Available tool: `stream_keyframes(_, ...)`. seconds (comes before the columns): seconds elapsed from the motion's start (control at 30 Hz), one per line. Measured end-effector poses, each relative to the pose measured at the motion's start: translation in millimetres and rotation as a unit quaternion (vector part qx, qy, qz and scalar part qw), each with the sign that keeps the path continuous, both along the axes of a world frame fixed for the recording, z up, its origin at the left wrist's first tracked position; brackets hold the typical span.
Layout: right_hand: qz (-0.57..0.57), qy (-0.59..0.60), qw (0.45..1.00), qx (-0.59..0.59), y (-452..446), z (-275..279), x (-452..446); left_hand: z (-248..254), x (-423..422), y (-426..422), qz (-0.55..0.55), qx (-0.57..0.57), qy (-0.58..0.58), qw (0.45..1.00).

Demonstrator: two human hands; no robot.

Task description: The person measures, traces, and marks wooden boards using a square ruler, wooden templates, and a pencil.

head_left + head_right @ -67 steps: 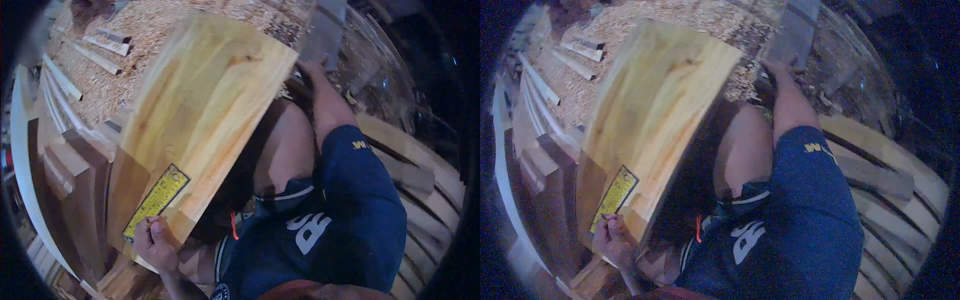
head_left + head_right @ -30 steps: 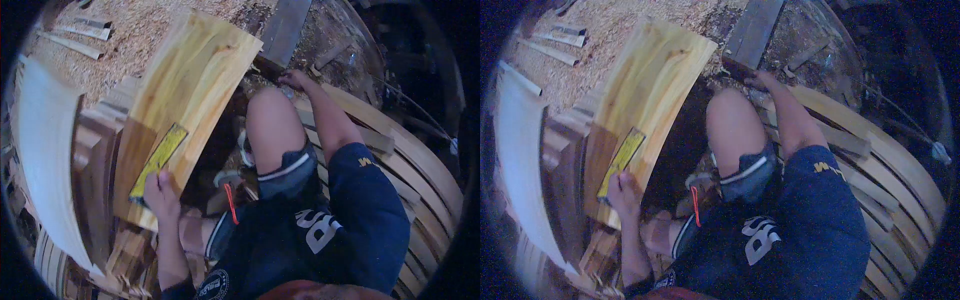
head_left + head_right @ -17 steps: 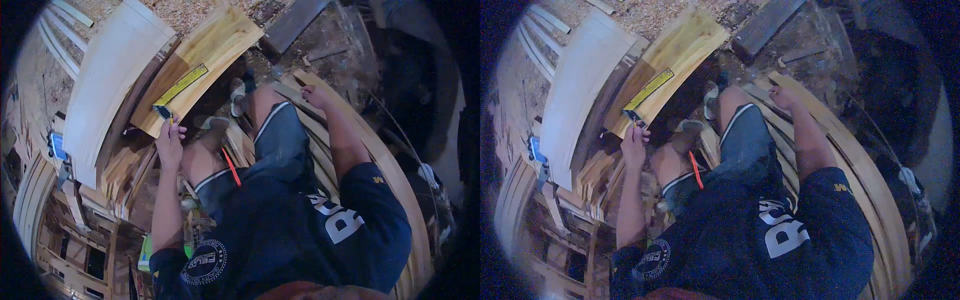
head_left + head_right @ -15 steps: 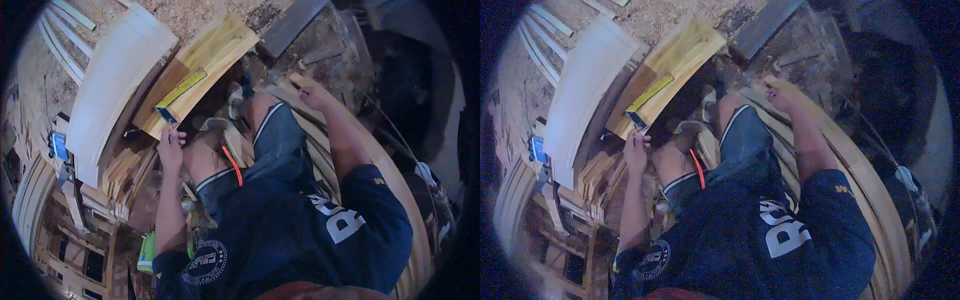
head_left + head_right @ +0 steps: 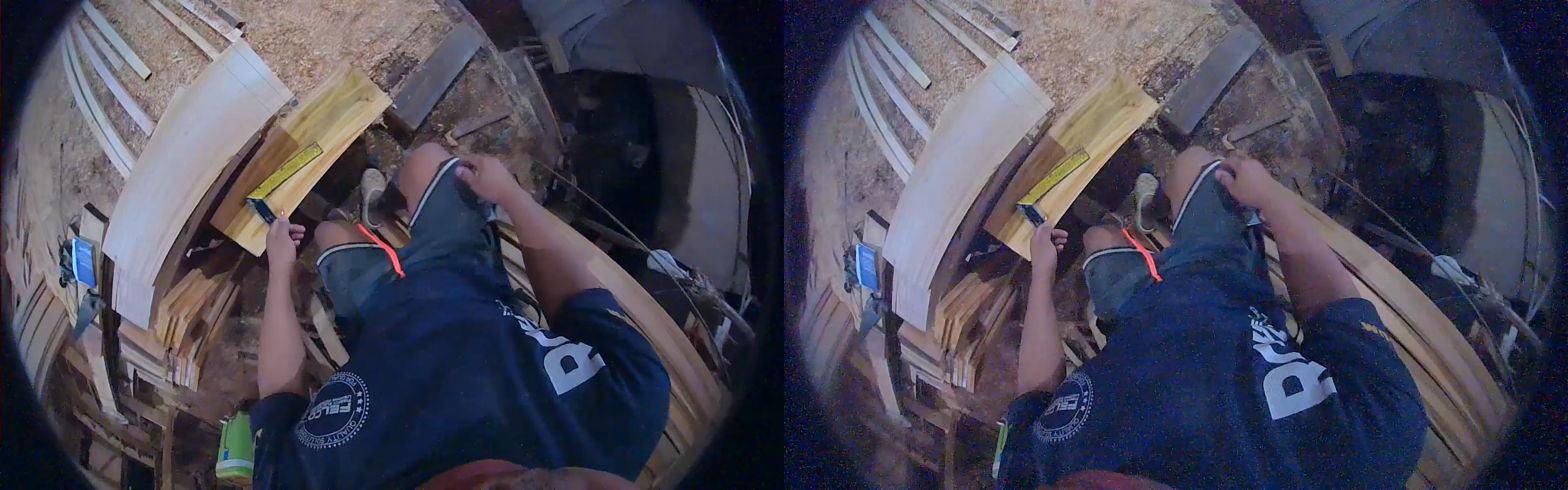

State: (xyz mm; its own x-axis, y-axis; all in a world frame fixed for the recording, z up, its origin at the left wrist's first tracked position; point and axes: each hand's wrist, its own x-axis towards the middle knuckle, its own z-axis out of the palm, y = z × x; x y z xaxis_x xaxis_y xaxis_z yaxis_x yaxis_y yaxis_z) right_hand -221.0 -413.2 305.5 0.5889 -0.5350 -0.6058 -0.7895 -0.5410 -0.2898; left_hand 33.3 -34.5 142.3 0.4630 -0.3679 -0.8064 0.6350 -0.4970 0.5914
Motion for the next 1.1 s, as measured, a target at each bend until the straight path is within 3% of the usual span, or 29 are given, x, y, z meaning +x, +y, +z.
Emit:
stream_keyframes(0.07,0.007,-0.019,0.998,-0.065,-27,17,12,3,-5,-3,0.007,0.014,-0.002,1.0)
stream_keyframes(0.2,-0.015,-0.057,0.995,-0.085,-78,34,37,0,-22,-15,-0.043,0.012,-0.036,0.998)
stream_keyframes(0.3,-0.011,-0.023,0.996,-0.091,-104,30,47,-20,-40,-40,-0.108,-0.007,-0.078,0.991)
stream_keyframes(0.37,0.033,0.016,0.993,-0.114,-134,5,43,-14,-50,-83,-0.174,-0.007,-0.142,0.974)
stream_keyframes(0.47,0.061,0.045,0.988,-0.137,-212,-50,15,-24,-71,-169,-0.247,-0.012,-0.137,0.959)
stream_keyframes(0.53,0.059,0.05,0.988,-0.135,-281,-103,0,-65,-95,-227,-0.276,-0.044,-0.149,0.948)
stream_keyframes(0.63,0.037,0.031,0.992,-0.115,-409,-197,-11,-146,-144,-326,-0.176,-0.016,0.009,0.984)
stream_keyframes(0.67,0.016,0.018,0.995,-0.102,-440,-227,-27,-191,-168,-349,-0.106,-0.041,0.062,0.992)
stream_keyframes(0.77,0.025,0.052,0.99,-0.132,-538,-316,-49,-312,-216,-402,0.099,0.041,0.191,0.976)
stream_keyframes(0.83,0.029,0.082,0.986,-0.142,-591,-365,-70,-416,-272,-385,0.137,0.002,0.078,0.987)
stream_keyframes(0.87,0.021,0.073,0.987,-0.139,-620,-393,-70,-443,-276,-396,0.07,0.094,0.006,0.993)
stream_keyframes(0.9,0.014,0.065,0.989,-0.134,-648,-423,-70,-456,-271,-412,0.092,0.128,0.006,0.987)
stream_keyframes(0.93,0.091,0.117,0.98,-0.129,-684,-449,-70,-468,-265,-427,0.115,0.162,0.006,0.98)
stream_keyframes(1.0,0.104,0.117,0.981,-0.114,-719,-483,-61,-453,-224,-465,0.285,0.136,0.047,0.948)
stream_keyframes(1.07,0.084,0.083,0.978,-0.172,-753,-527,-48,-476,-210,-483,0.377,0.127,0.029,0.917)
stream_keyframes(1.1,0.131,0.099,0.957,-0.24,-787,-554,-49,-494,-208,-485,0.412,0.118,0.043,0.903)
